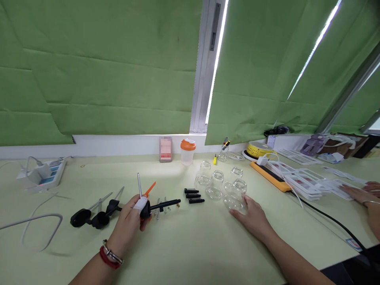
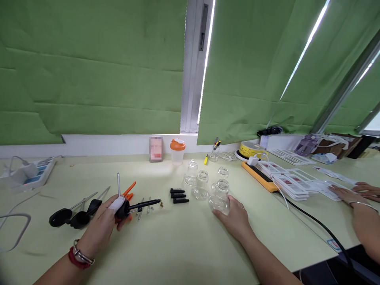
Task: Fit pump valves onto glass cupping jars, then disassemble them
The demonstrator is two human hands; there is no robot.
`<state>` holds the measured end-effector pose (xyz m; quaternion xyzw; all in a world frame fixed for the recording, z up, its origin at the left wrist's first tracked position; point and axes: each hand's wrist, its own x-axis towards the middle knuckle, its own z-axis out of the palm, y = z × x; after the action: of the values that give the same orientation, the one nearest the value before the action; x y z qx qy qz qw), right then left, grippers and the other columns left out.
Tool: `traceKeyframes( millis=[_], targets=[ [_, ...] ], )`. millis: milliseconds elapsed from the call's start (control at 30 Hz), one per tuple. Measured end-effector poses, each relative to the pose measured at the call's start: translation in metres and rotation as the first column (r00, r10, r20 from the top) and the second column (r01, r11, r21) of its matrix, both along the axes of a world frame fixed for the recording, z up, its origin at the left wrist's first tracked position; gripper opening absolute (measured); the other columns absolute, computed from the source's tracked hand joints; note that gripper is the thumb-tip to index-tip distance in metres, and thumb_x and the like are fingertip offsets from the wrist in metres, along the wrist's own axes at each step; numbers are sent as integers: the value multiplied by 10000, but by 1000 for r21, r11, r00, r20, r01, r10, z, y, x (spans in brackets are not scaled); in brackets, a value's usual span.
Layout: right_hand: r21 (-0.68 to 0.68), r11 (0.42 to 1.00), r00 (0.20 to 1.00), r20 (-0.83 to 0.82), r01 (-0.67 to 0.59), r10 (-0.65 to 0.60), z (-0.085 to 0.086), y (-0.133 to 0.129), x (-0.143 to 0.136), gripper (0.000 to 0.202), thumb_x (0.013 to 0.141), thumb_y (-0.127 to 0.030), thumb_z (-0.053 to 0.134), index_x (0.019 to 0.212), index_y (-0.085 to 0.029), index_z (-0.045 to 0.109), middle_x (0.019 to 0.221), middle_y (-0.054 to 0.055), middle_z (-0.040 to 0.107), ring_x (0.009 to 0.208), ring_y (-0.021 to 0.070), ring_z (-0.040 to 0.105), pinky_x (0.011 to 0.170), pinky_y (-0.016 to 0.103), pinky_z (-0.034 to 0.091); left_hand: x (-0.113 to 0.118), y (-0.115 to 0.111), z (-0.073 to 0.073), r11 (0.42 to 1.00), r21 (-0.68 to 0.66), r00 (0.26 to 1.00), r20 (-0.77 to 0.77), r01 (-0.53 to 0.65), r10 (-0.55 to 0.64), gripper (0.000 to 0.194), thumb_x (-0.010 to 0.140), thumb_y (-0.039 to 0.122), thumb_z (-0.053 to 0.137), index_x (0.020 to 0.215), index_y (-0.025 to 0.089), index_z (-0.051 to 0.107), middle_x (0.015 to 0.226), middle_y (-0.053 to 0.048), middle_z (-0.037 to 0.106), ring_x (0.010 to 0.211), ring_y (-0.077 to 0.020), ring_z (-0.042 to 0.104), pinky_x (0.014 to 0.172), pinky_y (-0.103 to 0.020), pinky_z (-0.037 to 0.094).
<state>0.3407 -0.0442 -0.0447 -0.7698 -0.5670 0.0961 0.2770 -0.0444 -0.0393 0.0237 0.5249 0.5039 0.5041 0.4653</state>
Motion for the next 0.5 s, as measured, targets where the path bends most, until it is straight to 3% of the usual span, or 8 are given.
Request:
traceKeyframes(
  millis=[100, 167, 233, 267, 367, 500],
  targets=[
    [163, 984, 997, 16, 66, -69, 5, -6, -6, 924, 639, -569, 635, 1361, -107, 288, 1366, 192, 392, 1266, 358, 348, 996, 483, 336, 0, -1, -1, 1000, 5, 999, -34, 25, -25, 310, 847, 443, 447, 671, 192, 491, 507, 27, 544, 381, -100, 406, 416, -226, 347],
    [393, 917, 991, 77, 74, -112, 15, -16, -20, 910, 680, -536, 635, 1387, -127, 233, 1376, 197, 366, 1270, 368, 330, 980, 525, 335, 1, -3, 0, 999, 1, 998, -53, 43, -43, 315, 850, 448, 443, 666, 193, 474, 509, 32, 540, 371, -95, 405, 405, -222, 342],
    [578, 801, 968, 251, -154, 4, 27, -27, -42, 714, 755, -430, 615, 1346, -165, 315, 1359, 177, 396, 1272, 349, 336, 1006, 545, 299, 3, -6, 2, 997, -13, 995, -68, 77, -78, 320, 851, 456, 438, 670, 194, 462, 510, 38, 532, 367, -94, 409, 390, -215, 331],
    [603, 739, 929, 359, -302, 86, 32, -31, -56, 599, 787, -361, 601, 1312, -190, 369, 1347, 158, 419, 1262, 332, 357, 1004, 533, 313, 5, -7, 3, 995, -24, 992, -78, 98, -100, 324, 851, 461, 436, 669, 194, 458, 512, 41, 528, 367, -94, 413, 384, -211, 328],
    [483, 578, 720, 628, -658, 294, 46, -38, -102, 440, 818, -210, 570, 1243, -169, 465, 1302, 150, 486, 1228, 312, 402, 971, 488, 365, 10, -11, 4, 986, -40, 981, -105, 161, -164, 342, 852, 480, 430, 667, 192, 449, 525, 44, 534, 368, -91, 435, 390, -207, 339],
    [309, 382, 462, 780, -871, 421, 53, -31, -153, 353, 835, -124, 508, 1187, -127, 530, 1139, 139, 608, 1053, 276, 525, 917, 471, 388, 13, -16, 2, 973, -66, 968, -108, 219, -226, 345, 843, 519, 433, 751, 191, 483, 531, 43, 551, 353, -92, 445, 380, -205, 345]
  ],
)
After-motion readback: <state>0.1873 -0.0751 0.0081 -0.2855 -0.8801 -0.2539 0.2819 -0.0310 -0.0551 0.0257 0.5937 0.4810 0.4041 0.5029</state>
